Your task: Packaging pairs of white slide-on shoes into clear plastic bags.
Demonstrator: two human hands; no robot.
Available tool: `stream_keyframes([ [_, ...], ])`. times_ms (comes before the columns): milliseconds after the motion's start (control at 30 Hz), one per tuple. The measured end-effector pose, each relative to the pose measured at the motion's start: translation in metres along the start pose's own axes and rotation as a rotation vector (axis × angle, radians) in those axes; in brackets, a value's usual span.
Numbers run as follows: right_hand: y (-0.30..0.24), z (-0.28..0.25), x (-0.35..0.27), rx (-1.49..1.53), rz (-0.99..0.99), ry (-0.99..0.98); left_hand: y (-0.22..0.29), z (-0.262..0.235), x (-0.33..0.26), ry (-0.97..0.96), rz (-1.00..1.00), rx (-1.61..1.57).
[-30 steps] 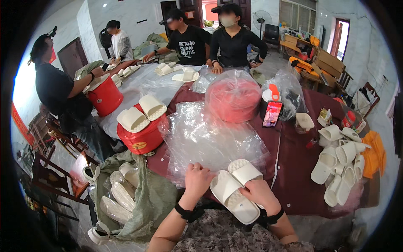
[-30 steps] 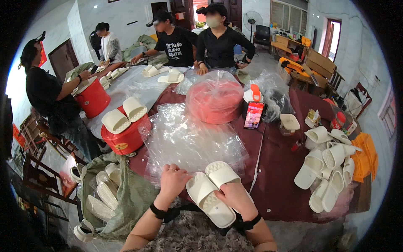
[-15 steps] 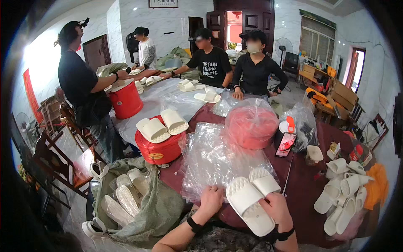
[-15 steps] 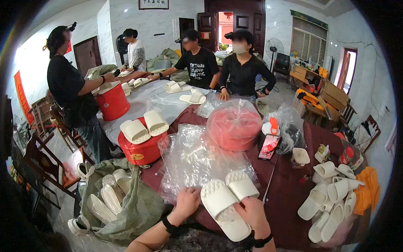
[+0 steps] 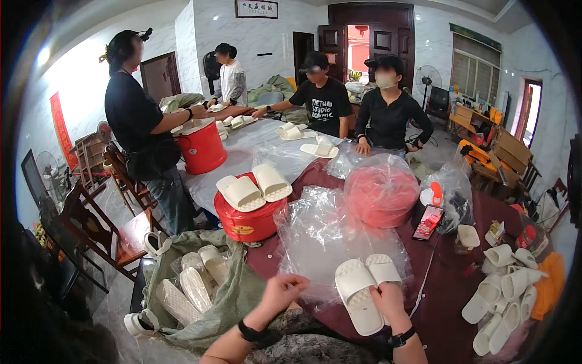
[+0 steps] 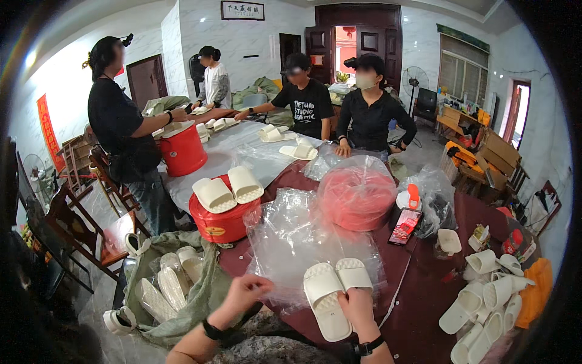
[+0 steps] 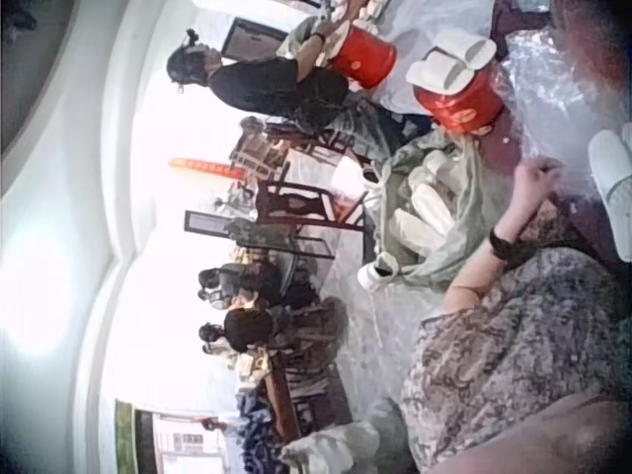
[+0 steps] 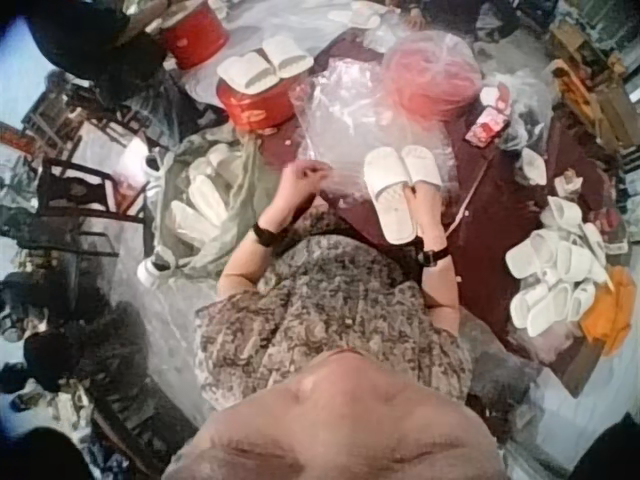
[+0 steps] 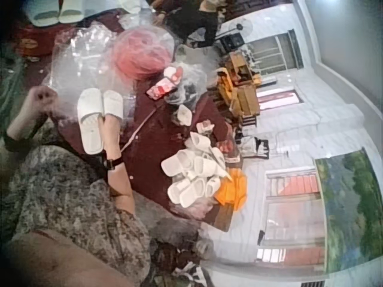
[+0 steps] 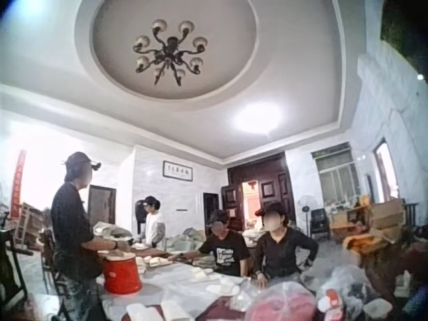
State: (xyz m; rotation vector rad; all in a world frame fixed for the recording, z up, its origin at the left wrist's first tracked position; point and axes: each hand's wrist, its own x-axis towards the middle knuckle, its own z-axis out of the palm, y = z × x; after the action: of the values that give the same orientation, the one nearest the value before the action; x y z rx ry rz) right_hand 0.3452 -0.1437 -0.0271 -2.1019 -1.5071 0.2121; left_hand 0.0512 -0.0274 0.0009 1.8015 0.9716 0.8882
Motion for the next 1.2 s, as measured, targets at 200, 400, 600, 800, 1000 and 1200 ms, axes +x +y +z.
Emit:
stream_keyframes([
  [200,0.006,0.007,0.0,0.025,-0.013,0.026,0.081,-0.119,0.041,0.219,-0.037,-0.323],
  [400,0.007,0.009,-0.003,0.03,0.019,0.0,0.112,-0.195,0.112,0.315,0.047,-0.578],
  [600,0.009,0.012,-0.001,0.068,-0.01,-0.035,0.127,-0.227,0.201,0.29,0.064,-0.644],
  [800,0.019,0.017,-0.004,-0.059,-0.205,0.082,0.097,-0.238,0.338,0.283,0.064,-0.658],
  [1000,0.016,0.023,-0.011,-0.031,-0.147,0.026,-0.009,-0.314,0.45,0.488,0.03,-0.216],
  [1200,0.019,0.026,-0.013,-0.028,-0.126,0.124,-0.038,-0.264,0.46,0.516,-0.251,0.17],
])
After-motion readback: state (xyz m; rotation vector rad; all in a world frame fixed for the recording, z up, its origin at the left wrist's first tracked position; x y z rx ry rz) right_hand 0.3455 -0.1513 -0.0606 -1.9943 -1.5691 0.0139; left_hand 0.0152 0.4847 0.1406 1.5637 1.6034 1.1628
